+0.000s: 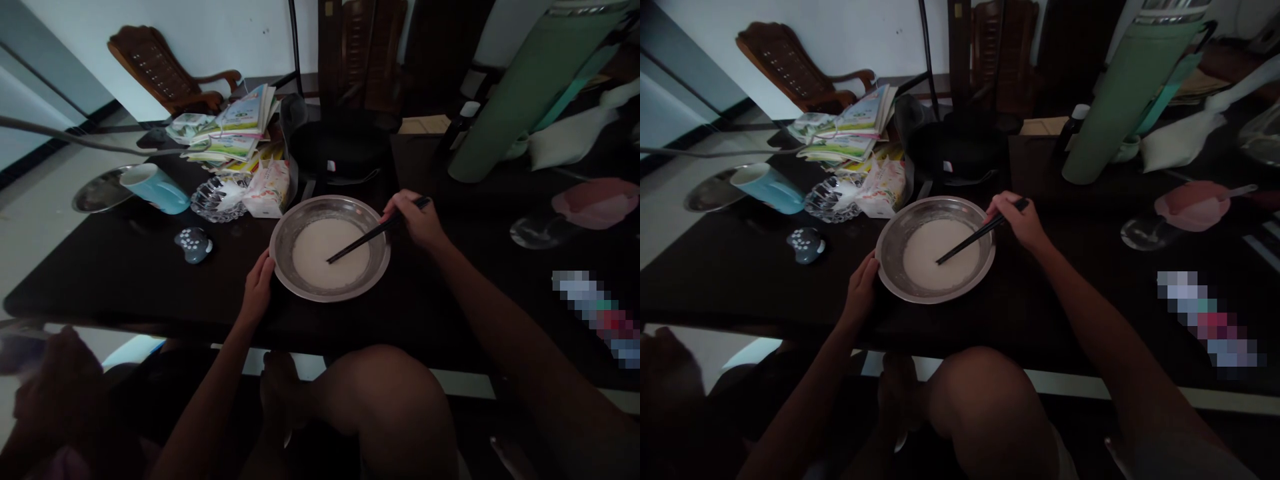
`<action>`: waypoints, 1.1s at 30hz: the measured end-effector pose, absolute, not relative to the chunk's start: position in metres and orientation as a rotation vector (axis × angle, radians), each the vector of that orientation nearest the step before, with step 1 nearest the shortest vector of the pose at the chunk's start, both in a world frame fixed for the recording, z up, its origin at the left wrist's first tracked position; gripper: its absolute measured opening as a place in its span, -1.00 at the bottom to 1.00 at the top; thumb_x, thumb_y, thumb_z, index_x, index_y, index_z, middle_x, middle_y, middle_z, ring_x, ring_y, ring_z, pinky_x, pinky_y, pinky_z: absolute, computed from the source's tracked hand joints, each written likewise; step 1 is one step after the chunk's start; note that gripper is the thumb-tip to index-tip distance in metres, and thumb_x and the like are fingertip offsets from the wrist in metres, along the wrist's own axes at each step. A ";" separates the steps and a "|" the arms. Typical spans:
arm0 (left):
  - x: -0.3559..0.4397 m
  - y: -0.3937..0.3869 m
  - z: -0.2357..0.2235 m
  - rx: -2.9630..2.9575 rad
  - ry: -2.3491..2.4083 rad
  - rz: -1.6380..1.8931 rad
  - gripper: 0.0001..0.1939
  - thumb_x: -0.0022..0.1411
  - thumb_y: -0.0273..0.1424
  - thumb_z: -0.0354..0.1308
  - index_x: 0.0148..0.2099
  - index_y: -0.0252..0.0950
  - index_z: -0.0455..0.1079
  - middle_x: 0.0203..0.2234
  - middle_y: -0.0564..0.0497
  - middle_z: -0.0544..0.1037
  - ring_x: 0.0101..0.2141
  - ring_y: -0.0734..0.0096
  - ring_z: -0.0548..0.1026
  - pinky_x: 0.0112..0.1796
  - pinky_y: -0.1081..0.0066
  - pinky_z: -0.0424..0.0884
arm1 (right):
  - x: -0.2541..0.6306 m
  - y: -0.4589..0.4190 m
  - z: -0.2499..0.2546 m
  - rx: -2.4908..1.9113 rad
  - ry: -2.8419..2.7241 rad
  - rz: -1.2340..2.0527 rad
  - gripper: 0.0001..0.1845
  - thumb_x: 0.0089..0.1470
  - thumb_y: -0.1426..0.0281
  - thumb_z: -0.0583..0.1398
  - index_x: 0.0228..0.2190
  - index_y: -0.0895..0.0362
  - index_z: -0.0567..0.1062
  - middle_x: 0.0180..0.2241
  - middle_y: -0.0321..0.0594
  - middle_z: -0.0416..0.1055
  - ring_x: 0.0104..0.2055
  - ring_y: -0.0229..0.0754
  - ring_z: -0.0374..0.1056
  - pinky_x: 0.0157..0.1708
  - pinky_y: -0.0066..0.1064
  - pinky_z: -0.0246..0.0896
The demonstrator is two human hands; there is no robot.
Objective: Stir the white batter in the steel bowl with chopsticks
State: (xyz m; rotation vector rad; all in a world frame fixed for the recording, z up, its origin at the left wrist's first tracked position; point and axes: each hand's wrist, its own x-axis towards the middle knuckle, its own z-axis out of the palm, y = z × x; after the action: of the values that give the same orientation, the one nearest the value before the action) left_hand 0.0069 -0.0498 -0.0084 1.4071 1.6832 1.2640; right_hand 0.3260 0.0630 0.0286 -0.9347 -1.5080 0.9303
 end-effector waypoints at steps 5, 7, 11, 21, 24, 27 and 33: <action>0.006 -0.050 -0.010 1.415 1.678 1.273 -0.35 0.27 0.04 0.00 0.15 -0.36 0.42 0.12 -0.15 0.48 0.15 0.09 0.38 0.19 0.20 0.20 | 0.327 0.064 0.028 -0.935 -1.448 0.858 -0.56 0.14 0.01 0.18 -0.53 0.09 0.50 -0.58 -0.31 0.48 -0.51 -0.28 0.44 -0.44 -0.43 0.33; 0.006 -0.050 -0.011 1.412 1.678 1.278 -0.36 0.27 0.03 0.01 0.14 -0.36 0.42 0.11 -0.15 0.49 0.15 0.10 0.38 0.19 0.20 0.21 | 0.326 0.065 0.027 -0.921 -1.418 0.886 -0.53 0.14 0.00 0.17 -0.56 0.10 0.48 -0.65 -0.34 0.43 -0.58 -0.31 0.39 -0.51 -0.45 0.28; 0.005 -0.049 -0.012 1.420 1.679 1.292 -0.37 0.27 0.03 0.01 0.14 -0.35 0.43 0.10 -0.13 0.50 0.14 0.11 0.40 0.18 0.21 0.23 | 0.325 0.064 0.026 -0.916 -1.555 0.947 -0.58 0.15 0.03 0.18 -0.50 0.09 0.53 -0.56 -0.30 0.50 -0.48 -0.27 0.45 -0.42 -0.42 0.35; 0.005 -0.048 -0.012 1.431 1.666 1.296 -0.38 0.27 0.03 0.01 0.13 -0.35 0.43 0.10 -0.13 0.50 0.14 0.09 0.40 0.18 0.20 0.23 | 0.322 0.063 0.023 -0.909 -1.543 0.964 -0.61 0.16 0.06 0.18 -0.47 0.10 0.54 -0.55 -0.29 0.51 -0.48 -0.28 0.45 -0.44 -0.43 0.34; 0.004 -0.048 -0.013 1.435 1.661 1.295 -0.38 0.27 0.03 0.01 0.13 -0.34 0.44 0.10 -0.14 0.51 0.14 0.08 0.40 0.18 0.18 0.23 | 0.325 0.066 0.023 -0.917 -1.459 0.877 -0.60 0.16 0.05 0.18 -0.49 0.10 0.53 -0.55 -0.30 0.50 -0.48 -0.29 0.45 -0.45 -0.43 0.33; 0.003 -0.047 -0.015 1.437 1.659 1.282 -0.40 0.27 0.01 0.01 0.14 -0.32 0.43 0.10 -0.12 0.50 0.15 0.09 0.39 0.19 0.16 0.22 | 0.328 0.069 0.021 -0.921 -1.378 0.869 -0.57 0.17 0.04 0.16 -0.53 0.09 0.48 -0.64 -0.34 0.43 -0.58 -0.32 0.38 -0.54 -0.46 0.25; 0.004 -0.047 -0.016 1.420 1.624 1.290 -0.38 0.28 0.01 -0.01 0.16 -0.34 0.40 0.13 -0.15 0.47 0.16 0.09 0.38 0.20 0.15 0.20 | 0.321 0.059 0.031 -0.918 -1.640 0.887 -0.60 0.18 0.07 0.16 -0.50 0.09 0.55 -0.49 -0.27 0.55 -0.38 -0.25 0.48 -0.31 -0.40 0.36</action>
State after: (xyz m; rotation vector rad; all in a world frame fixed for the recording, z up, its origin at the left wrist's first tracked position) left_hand 0.0037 -0.0469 -0.0164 1.4202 1.6237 1.2896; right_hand 0.3206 0.0590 0.0307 -0.9178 -1.6399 0.8867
